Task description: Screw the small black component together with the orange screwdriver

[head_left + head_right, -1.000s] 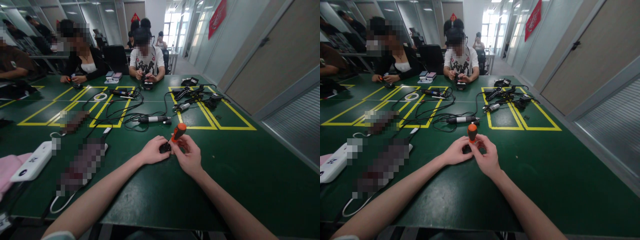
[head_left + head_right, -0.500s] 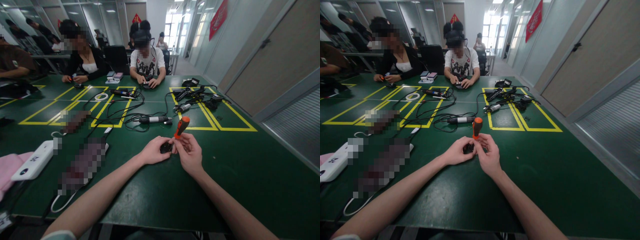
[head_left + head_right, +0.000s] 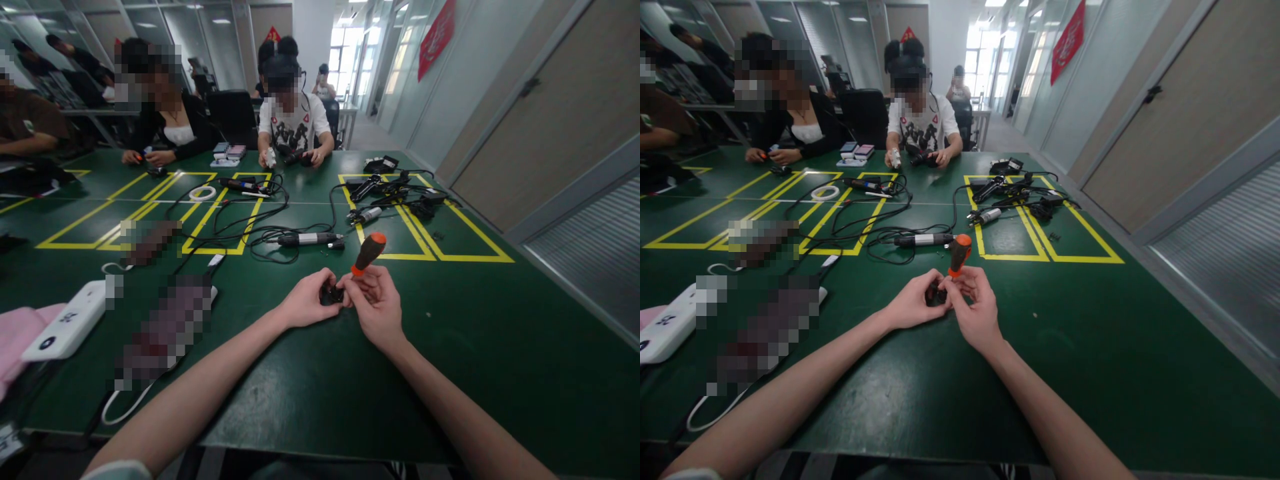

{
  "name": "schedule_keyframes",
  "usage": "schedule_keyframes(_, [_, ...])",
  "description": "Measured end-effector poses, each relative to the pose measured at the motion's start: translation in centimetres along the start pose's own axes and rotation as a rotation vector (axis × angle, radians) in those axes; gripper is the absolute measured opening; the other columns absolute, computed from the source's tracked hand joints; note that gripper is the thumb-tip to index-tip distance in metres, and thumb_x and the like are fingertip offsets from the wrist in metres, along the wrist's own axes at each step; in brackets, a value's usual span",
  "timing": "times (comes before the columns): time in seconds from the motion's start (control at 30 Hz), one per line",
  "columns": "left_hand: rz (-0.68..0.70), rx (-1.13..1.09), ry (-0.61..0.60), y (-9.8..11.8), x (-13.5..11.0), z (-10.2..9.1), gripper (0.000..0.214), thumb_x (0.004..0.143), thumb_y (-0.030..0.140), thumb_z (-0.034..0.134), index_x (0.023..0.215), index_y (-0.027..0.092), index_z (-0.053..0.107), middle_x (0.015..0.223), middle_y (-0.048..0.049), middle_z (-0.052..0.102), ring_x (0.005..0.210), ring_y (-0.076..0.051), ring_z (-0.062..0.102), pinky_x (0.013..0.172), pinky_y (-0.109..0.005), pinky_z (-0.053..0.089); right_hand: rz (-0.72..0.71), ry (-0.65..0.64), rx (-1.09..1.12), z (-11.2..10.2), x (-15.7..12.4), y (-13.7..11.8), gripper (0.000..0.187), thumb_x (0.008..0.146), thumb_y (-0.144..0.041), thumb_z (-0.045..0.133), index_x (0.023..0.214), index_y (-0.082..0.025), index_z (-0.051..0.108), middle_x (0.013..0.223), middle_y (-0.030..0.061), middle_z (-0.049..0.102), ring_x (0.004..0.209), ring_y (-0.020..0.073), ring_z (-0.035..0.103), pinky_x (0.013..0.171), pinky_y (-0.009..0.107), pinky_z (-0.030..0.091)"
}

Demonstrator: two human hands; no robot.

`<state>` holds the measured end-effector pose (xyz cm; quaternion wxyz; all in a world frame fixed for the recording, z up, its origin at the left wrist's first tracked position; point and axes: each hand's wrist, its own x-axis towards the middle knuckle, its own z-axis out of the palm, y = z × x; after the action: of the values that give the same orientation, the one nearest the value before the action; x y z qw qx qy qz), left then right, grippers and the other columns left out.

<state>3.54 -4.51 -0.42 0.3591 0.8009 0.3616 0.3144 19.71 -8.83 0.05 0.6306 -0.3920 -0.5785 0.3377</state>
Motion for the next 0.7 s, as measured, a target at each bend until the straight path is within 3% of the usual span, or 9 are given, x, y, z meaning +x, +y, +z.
schedule_keyframes(0.1, [-0.013,0.002,0.000,-0.06,0.00,0.07,0.026,0.077,0.031,0.072,0.090,0.020,0.052,0.080,0.0040,0.057,0.068,-0.012,0.050,0.062,-0.024,0.040,-0.003,0.016,-0.025,0.00,0.02,0.06,0.018,0.093,-0.036,0.071,0.100,-0.025,0.059,0.076,-0.0025,0.067,0.057,0.0119,0.060,0.057,0.027,0.056])
schedule_keyframes(0.23, [-0.005,0.034,-0.002,-0.12,-0.02,0.07,0.024,0.078,0.030,0.072,0.092,0.020,0.056,0.081,0.0024,0.060,0.069,-0.013,0.053,0.063,-0.025,0.043,-0.066,0.030,-0.069,-0.13,0.19,-0.07,0.011,0.092,-0.031,0.070,0.099,-0.024,0.066,0.087,0.0006,0.066,0.062,0.0121,0.060,0.055,0.026,0.053])
schedule_keyframes(0.4, [0.014,0.051,0.002,-0.13,-0.07,0.06,0.023,0.078,0.030,0.073,0.093,0.020,0.058,0.083,0.0013,0.063,0.070,-0.014,0.055,0.064,-0.026,0.044,-0.076,-0.027,-0.113,-0.29,0.20,-0.14,0.008,0.095,-0.028,0.066,0.098,-0.023,0.071,0.083,0.0009,0.063,0.063,0.0126,0.059,0.052,0.026,0.050])
schedule_keyframes(0.47, [0.017,0.053,0.002,-0.13,-0.08,0.08,0.023,0.079,0.030,0.073,0.092,0.020,0.058,0.083,0.0012,0.063,0.069,-0.014,0.056,0.064,-0.025,0.044,-0.067,-0.019,-0.107,-0.27,0.08,-0.09,0.013,0.095,-0.027,0.066,0.106,-0.024,0.071,0.082,-0.0001,0.065,0.060,0.0120,0.059,0.053,0.027,0.052])
schedule_keyframes(0.6, [0.021,0.051,0.001,-0.07,-0.06,0.05,0.023,0.079,0.029,0.073,0.093,0.020,0.058,0.084,0.0011,0.063,0.070,-0.014,0.056,0.064,-0.025,0.045,-0.074,0.027,-0.079,-0.21,-0.13,0.01,0.040,0.094,-0.024,0.066,0.134,-0.028,0.058,0.093,0.0004,0.073,0.060,0.0114,0.063,0.057,0.027,0.055])
schedule_keyframes(0.7, [0.011,0.054,-0.007,0.04,-0.05,-0.04,0.024,0.078,0.030,0.075,0.093,0.020,0.058,0.084,0.0009,0.064,0.071,-0.014,0.057,0.064,-0.025,0.045,-0.104,0.019,-0.080,-0.29,-0.16,0.10,0.041,0.096,-0.021,0.064,0.135,-0.029,0.055,0.094,0.0004,0.074,0.060,0.0115,0.063,0.060,0.028,0.058])
